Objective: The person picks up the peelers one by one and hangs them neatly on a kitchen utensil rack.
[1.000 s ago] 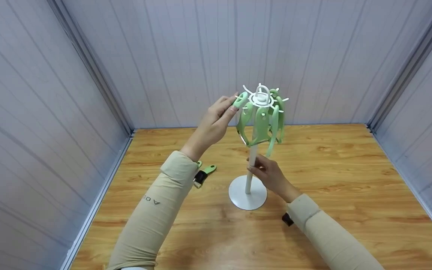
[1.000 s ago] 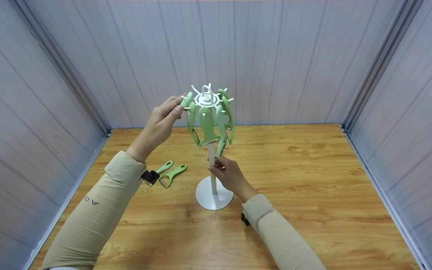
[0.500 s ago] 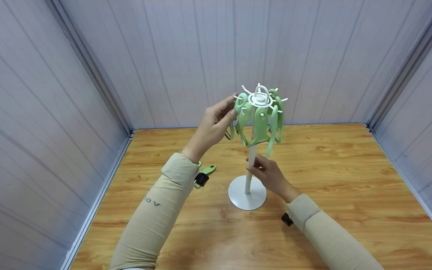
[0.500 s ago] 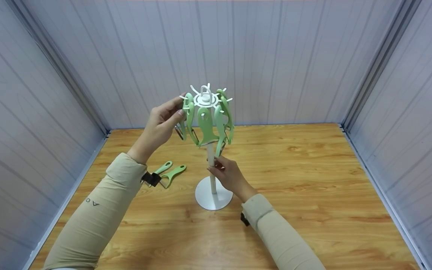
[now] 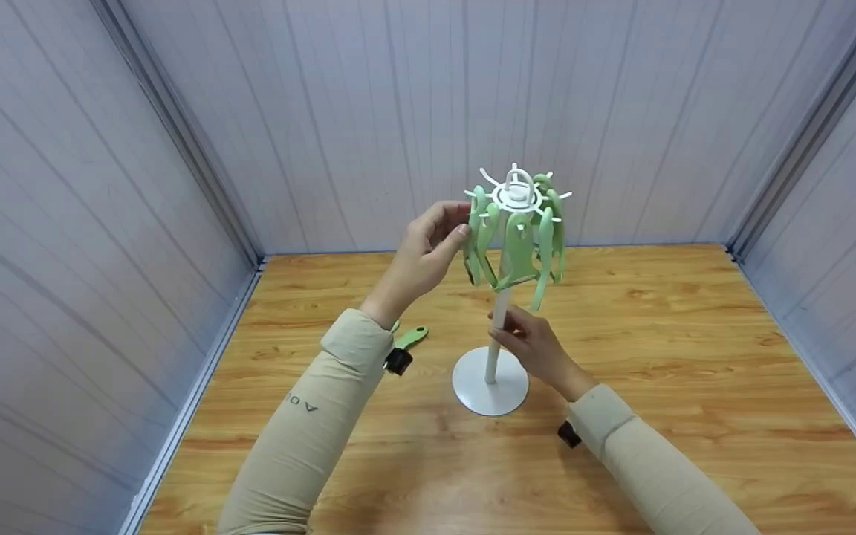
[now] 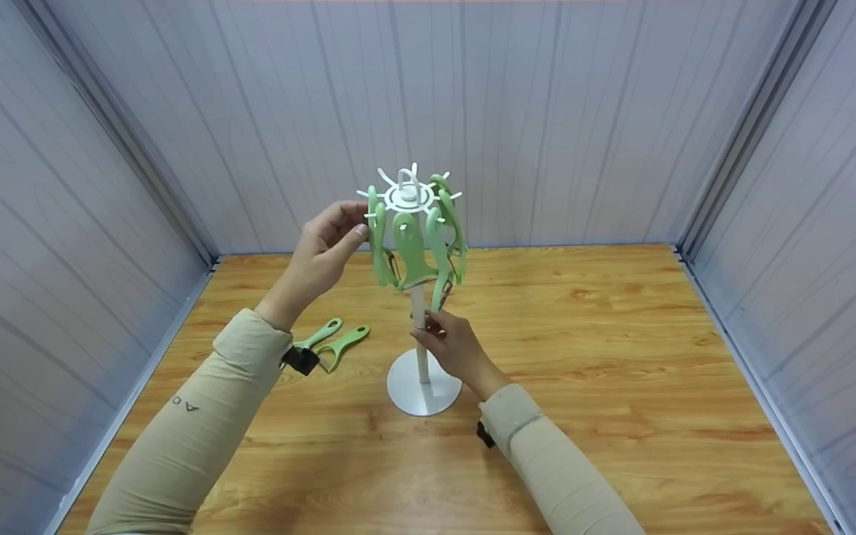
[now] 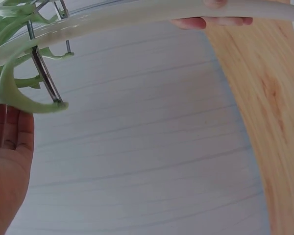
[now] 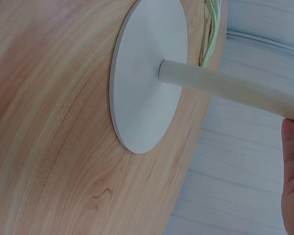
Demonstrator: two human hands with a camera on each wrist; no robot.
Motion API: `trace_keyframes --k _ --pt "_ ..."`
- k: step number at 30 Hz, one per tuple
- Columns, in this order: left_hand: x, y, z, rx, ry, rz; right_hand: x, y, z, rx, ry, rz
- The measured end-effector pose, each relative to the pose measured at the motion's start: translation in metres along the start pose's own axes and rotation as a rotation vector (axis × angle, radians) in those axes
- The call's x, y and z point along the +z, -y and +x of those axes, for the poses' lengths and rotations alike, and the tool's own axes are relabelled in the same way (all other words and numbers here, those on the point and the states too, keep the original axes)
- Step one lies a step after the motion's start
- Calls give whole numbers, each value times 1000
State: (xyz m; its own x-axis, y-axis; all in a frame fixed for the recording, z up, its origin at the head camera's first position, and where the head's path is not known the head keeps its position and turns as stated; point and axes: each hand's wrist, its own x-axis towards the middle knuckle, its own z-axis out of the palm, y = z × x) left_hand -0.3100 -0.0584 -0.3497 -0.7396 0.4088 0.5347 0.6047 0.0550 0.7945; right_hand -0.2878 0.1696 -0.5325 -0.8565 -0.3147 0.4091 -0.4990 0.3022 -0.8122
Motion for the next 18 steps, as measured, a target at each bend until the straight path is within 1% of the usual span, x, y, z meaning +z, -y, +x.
trace_keyframes --k 4,7,11,18 --pt "-3 5 -4 -17 -8 24 0 0 -1 -7 -6 4" --pt "-6 11 -9 -32 -19 44 0 0 -1 5 -2 13" --pt "-9 22 -16 -62 -26 56 -1 2 -1 29 9 21" --pt "-13 45 -31 -117 -46 78 -1 4 -1 39 11 30"
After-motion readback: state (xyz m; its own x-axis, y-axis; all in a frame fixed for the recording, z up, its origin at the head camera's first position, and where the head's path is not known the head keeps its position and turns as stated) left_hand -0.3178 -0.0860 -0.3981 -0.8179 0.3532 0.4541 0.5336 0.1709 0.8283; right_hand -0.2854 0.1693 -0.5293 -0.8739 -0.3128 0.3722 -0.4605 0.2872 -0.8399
